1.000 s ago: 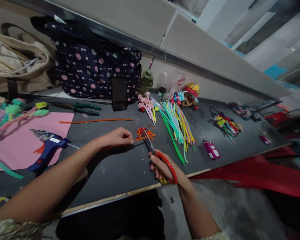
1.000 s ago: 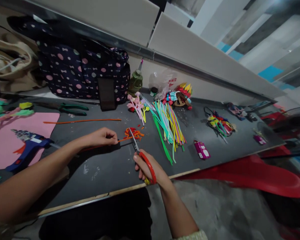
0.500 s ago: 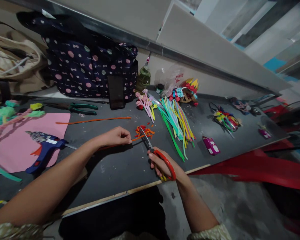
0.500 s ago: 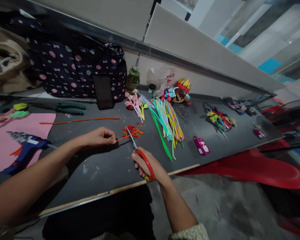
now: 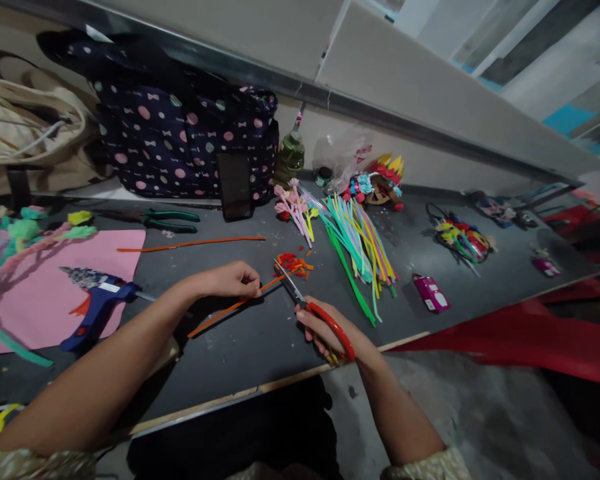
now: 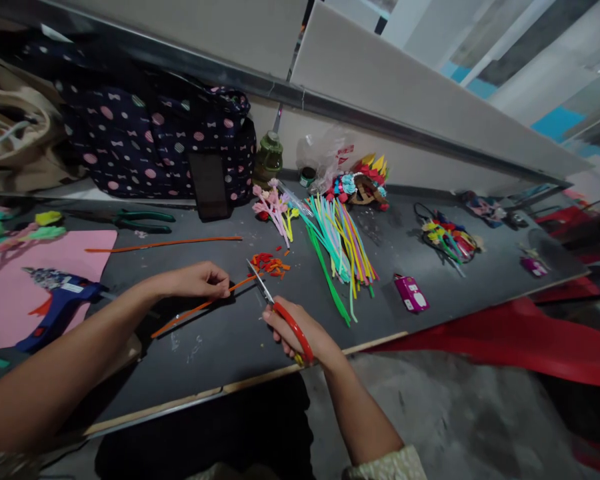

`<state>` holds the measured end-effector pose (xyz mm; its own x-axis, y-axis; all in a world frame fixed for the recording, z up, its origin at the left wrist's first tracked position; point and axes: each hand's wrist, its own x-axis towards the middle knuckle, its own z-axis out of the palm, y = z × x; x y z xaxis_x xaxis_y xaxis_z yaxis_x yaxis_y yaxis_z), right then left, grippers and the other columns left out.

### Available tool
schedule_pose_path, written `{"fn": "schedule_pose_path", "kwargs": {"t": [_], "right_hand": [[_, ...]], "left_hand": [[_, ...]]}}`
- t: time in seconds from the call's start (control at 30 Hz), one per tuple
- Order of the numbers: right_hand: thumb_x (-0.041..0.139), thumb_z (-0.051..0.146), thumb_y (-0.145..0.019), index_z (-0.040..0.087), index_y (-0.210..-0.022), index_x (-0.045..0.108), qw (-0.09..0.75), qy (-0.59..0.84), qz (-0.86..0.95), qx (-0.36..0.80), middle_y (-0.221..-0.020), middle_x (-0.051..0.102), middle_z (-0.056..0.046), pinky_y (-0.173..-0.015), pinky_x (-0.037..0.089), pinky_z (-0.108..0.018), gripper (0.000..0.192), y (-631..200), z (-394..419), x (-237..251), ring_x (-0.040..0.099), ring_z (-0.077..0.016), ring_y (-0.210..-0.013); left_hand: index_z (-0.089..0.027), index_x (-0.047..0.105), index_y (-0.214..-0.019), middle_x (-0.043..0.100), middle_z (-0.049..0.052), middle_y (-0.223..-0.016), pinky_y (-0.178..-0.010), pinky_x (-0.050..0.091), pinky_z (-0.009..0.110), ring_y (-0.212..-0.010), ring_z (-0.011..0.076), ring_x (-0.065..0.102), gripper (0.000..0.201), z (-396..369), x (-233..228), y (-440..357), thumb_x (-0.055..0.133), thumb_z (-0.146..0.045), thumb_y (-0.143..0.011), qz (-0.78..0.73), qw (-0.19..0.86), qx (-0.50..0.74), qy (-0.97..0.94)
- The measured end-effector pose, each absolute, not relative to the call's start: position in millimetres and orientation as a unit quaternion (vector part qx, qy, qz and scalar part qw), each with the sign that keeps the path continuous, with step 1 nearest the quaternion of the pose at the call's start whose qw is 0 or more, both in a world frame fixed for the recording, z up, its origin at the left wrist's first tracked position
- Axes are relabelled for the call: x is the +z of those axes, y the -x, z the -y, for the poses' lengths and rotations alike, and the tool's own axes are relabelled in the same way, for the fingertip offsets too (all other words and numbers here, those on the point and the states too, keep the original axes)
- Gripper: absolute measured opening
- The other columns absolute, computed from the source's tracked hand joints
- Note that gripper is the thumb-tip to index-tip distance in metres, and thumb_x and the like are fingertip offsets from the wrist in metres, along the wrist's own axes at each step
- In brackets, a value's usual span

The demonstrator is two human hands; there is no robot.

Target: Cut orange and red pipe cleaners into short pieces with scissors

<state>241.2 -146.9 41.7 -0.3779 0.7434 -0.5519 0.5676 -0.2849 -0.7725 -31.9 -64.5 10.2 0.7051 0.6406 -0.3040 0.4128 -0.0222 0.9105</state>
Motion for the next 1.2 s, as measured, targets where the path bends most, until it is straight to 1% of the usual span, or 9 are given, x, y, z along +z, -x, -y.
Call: {"fn": "schedule_pose_path", "kwargs": {"t": [0.2, 0.37, 0.67, 0.8, 0.93, 1.07, 1.2], "right_hand": [[0.045, 0.057, -0.093, 0.022, -0.101, 0.05, 0.047, 0.539, 0.614, 0.574, -0.066, 0.055, 0.005, -0.035, 0.04, -0.014, 0.037, -238.4, 141.1, 47.6, 0.048, -0.0054, -0.038], [0.043, 0.058, -0.094, 0.022, -0.099, 0.049, 0.04, 0.534, 0.619, 0.575, -0.065, 0.056, 0.005, -0.035, 0.039, -0.014, 0.037, -237.4, 139.1, 47.2, 0.049, -0.0054, -0.037], [0.046, 0.053, -0.093, 0.022, -0.093, 0.047, 0.03, 0.547, 0.608, 0.575, -0.061, 0.056, 0.006, -0.034, 0.04, -0.014, 0.031, -232.8, 137.6, 46.4, 0.051, -0.0061, -0.035], [0.048, 0.052, -0.092, 0.022, -0.093, 0.047, 0.051, 0.537, 0.601, 0.59, -0.059, 0.056, 0.007, -0.032, 0.04, -0.015, 0.029, -233.9, 137.3, 42.2, 0.05, -0.007, -0.033], [0.05, 0.05, -0.09, 0.022, -0.089, 0.045, 0.074, 0.52, 0.581, 0.622, -0.057, 0.057, 0.007, -0.032, 0.039, -0.015, 0.029, -235.5, 135.0, 35.2, 0.051, -0.0077, -0.032], [0.048, 0.051, -0.089, 0.021, -0.083, 0.044, 0.078, 0.542, 0.585, 0.598, -0.049, 0.053, 0.007, -0.031, 0.037, -0.015, 0.031, -236.5, 134.3, 30.8, 0.051, -0.0094, -0.03], [0.045, 0.054, -0.091, 0.021, -0.092, 0.047, 0.068, 0.535, 0.597, 0.594, -0.051, 0.054, 0.008, -0.032, 0.038, -0.015, 0.033, -237.1, 136.7, 29.7, 0.052, -0.0098, -0.031]], "left_hand": [[-0.014, 0.058, -0.063, 0.046, -0.004, -0.055, -0.053, 0.027, 0.022, -0.053, 0.0092, 0.035, 0.028, 63.4, 12.4, 32.8, 0.062, -0.039, -0.075, -0.372, 0.607, 0.071, -0.699], [-0.015, 0.055, -0.063, 0.04, -0.005, -0.055, -0.052, 0.025, 0.022, -0.052, 0.0084, 0.031, 0.027, 62.4, 12.7, 33.5, 0.061, -0.038, -0.077, -0.361, 0.625, 0.058, -0.69], [-0.014, 0.055, -0.063, 0.043, -0.004, -0.056, -0.052, 0.025, 0.021, -0.054, 0.0085, 0.032, 0.027, 62.7, 15.6, 33.6, 0.062, -0.039, -0.073, -0.366, 0.622, 0.055, -0.69], [-0.014, 0.055, -0.064, 0.042, -0.004, -0.055, -0.053, 0.023, 0.022, -0.053, 0.0083, 0.032, 0.026, 62.5, 15.1, 34.0, 0.061, -0.037, -0.074, -0.347, 0.625, 0.058, -0.697], [-0.014, 0.055, -0.062, 0.043, -0.004, -0.054, -0.052, 0.023, 0.022, -0.051, 0.008, 0.032, 0.025, 62.6, 13.5, 33.7, 0.063, -0.036, -0.071, -0.347, 0.632, 0.068, -0.69], [-0.015, 0.053, -0.059, 0.044, -0.004, -0.053, -0.052, 0.025, 0.022, -0.051, 0.0081, 0.033, 0.026, 63.4, 13.5, 32.5, 0.062, -0.037, -0.069, -0.359, 0.621, 0.073, -0.692], [-0.015, 0.055, -0.059, 0.043, -0.004, -0.053, -0.05, 0.025, 0.022, -0.05, 0.0079, 0.033, 0.025, 61.9, 9.5, 34.6, 0.062, -0.036, -0.069, -0.356, 0.619, 0.071, -0.697]]}}
